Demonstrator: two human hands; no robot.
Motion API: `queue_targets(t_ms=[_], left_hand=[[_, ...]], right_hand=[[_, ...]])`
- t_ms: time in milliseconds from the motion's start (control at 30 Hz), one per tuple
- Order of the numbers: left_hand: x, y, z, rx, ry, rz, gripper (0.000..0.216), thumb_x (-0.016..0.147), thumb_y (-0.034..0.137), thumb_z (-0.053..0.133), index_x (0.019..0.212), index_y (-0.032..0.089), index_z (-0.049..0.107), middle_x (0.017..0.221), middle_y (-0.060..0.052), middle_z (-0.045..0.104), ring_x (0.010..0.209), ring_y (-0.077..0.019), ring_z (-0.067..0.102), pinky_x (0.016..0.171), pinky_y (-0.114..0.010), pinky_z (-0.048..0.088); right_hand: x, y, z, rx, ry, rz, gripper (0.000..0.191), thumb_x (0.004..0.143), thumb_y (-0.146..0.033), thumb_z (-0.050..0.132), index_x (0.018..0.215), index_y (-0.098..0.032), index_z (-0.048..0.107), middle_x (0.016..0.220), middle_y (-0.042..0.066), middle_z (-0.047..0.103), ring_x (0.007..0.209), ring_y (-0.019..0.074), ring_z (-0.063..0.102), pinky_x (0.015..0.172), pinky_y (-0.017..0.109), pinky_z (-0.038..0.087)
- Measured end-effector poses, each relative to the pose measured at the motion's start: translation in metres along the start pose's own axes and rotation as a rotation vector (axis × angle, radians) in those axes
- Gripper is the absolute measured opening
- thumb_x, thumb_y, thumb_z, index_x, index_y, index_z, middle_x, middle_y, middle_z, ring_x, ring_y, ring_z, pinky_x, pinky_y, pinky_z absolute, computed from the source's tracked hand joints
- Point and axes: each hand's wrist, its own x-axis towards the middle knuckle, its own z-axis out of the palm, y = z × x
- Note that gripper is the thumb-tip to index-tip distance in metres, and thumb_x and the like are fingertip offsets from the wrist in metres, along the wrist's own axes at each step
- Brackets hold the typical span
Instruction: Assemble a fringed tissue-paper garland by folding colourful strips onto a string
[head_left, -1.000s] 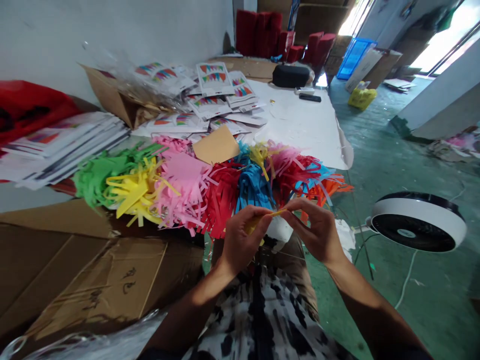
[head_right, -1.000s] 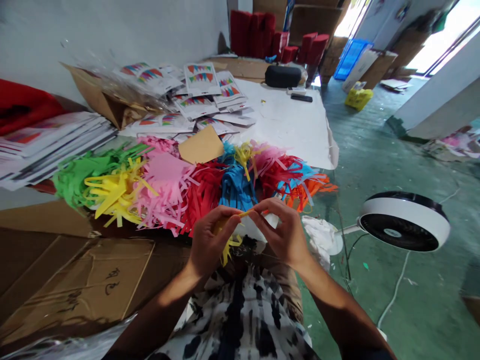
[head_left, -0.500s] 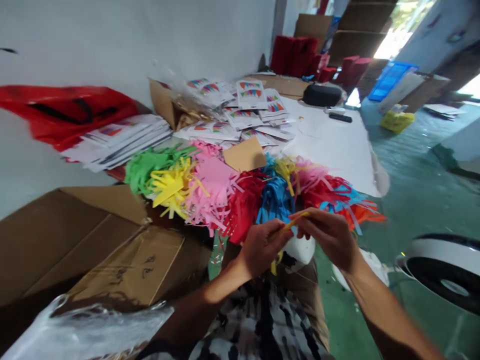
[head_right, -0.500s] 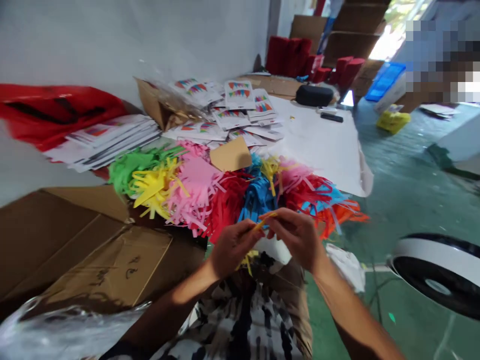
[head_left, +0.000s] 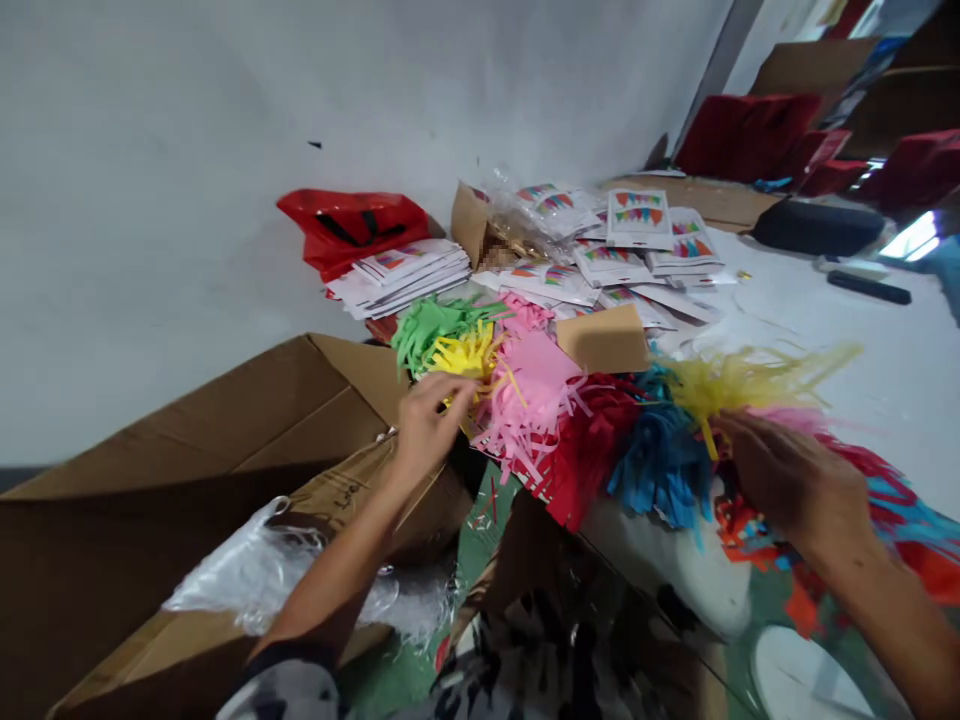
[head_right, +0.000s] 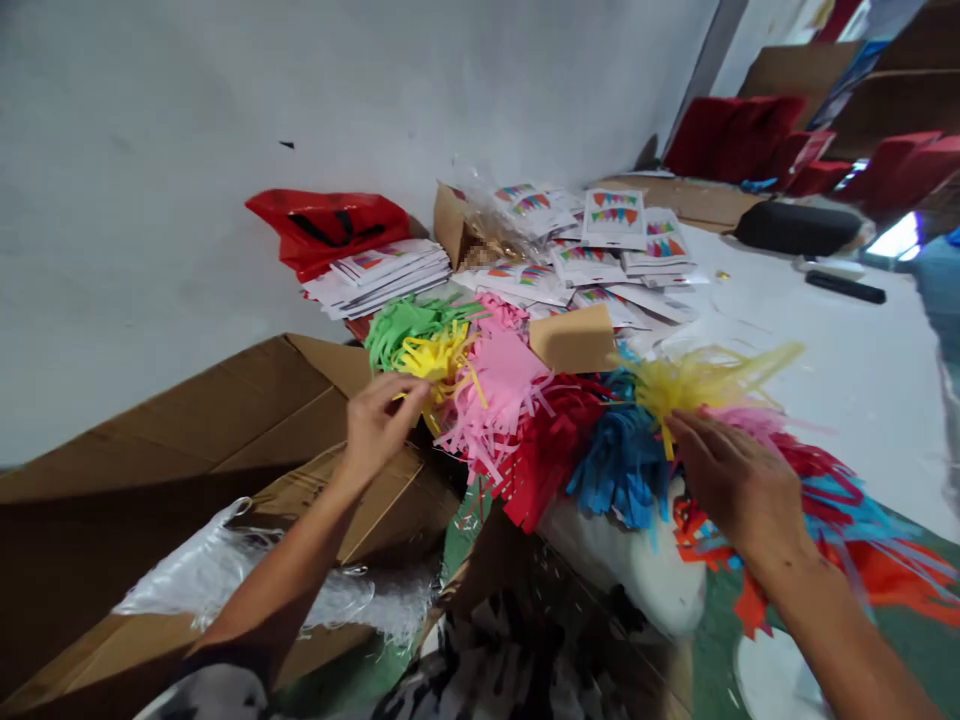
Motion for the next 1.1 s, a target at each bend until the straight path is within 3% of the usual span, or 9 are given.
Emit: queue_targets(t_ms=[100,200,300,400,500,633,800,933,1100], left_hand=[[0.026,-0.076,-0.031,0.25,0.112,-0.092,0.03,0.102,0.04,0.059,0.106,0.018,0.08,0.105,-0.011,0.079,0.101,-0.0258,0.071,0.095,-0.038,0.052],[0.047,-0.136,-0.044,0.398,0.032,-0.181,0.04,0.102,0.043,0.055,0.123,0.015,0.076,0.124,-0.015,0.077,0.115,-0.0312,0.069,0.105,-0.043,0.05],[0.062,-0.167,-0.036,0.462,-0.036,-0.189,0.044,0.099,0.045,0.059,0.129,0.017,0.074,0.133,-0.016,0.073,0.125,-0.0339,0.064,0.111,-0.046,0.046],[0.071,-0.174,-0.018,0.481,-0.04,-0.232,0.032,0.093,0.038,0.069,0.116,0.019,0.079,0.126,-0.016,0.074,0.118,-0.0369,0.064,0.102,-0.046,0.05],[0.07,-0.174,-0.002,0.461,0.001,-0.255,0.018,0.094,0.026,0.065,0.096,0.021,0.082,0.112,-0.015,0.077,0.109,-0.0352,0.066,0.091,-0.044,0.052],[0.062,-0.178,0.008,0.387,0.111,-0.223,0.018,0.097,0.025,0.063,0.093,0.023,0.08,0.108,-0.011,0.078,0.103,-0.0309,0.068,0.088,-0.042,0.052],[0.063,-0.183,0.012,0.256,0.164,-0.113,0.014,0.096,0.025,0.069,0.083,0.023,0.076,0.096,-0.007,0.078,0.095,-0.0253,0.069,0.092,-0.04,0.052],[0.07,-0.179,0.011,0.183,0.137,-0.04,0.016,0.095,0.028,0.072,0.08,0.023,0.074,0.094,-0.006,0.077,0.092,-0.0239,0.068,0.089,-0.039,0.051],[0.079,-0.171,-0.007,0.092,0.1,-0.049,0.023,0.091,0.04,0.077,0.078,0.022,0.072,0.091,-0.005,0.075,0.091,-0.0232,0.065,0.089,-0.038,0.047]], right_hand=[[-0.004,0.005,0.008,-0.325,-0.179,-0.233,0.04,0.091,-0.022,0.054,0.115,-0.038,0.082,0.116,0.005,0.082,0.11,0.0401,0.076,0.096,0.059,0.057],[0.017,-0.022,0.019,-0.476,-0.093,-0.279,0.034,0.09,-0.022,0.057,0.106,-0.038,0.083,0.105,0.006,0.082,0.097,0.0382,0.076,0.083,0.054,0.058],[0.06,-0.069,0.048,-0.436,-0.025,-0.34,0.026,0.093,-0.023,0.058,0.104,-0.031,0.081,0.103,0.008,0.082,0.095,0.0334,0.076,0.083,0.047,0.057],[0.114,-0.114,0.099,-0.286,-0.073,-0.33,0.023,0.099,-0.028,0.057,0.101,-0.023,0.08,0.102,0.01,0.081,0.093,0.0284,0.075,0.082,0.039,0.055],[0.17,-0.145,0.163,-0.094,-0.231,-0.195,0.026,0.102,-0.031,0.057,0.102,-0.019,0.08,0.105,0.011,0.081,0.098,0.0258,0.074,0.084,0.033,0.051],[0.239,-0.166,0.251,-0.066,-0.336,-0.151,0.027,0.101,-0.033,0.061,0.091,-0.018,0.081,0.09,0.008,0.081,0.088,0.0231,0.076,0.077,0.03,0.051],[0.287,-0.178,0.346,-0.053,-0.476,-0.141,0.02,0.1,-0.032,0.067,0.115,-0.02,0.076,0.117,0.009,0.078,0.106,0.0222,0.073,0.093,0.034,0.057],[0.293,-0.181,0.388,-0.048,-0.566,-0.16,0.033,0.102,-0.041,0.067,0.126,-0.018,0.067,0.128,0.009,0.069,0.109,0.0219,0.07,0.096,0.045,0.061],[0.291,-0.18,0.392,-0.021,-0.48,-0.211,0.015,0.098,-0.033,0.071,0.092,-0.02,0.076,0.097,0.004,0.079,0.094,0.0202,0.072,0.086,0.032,0.054]])
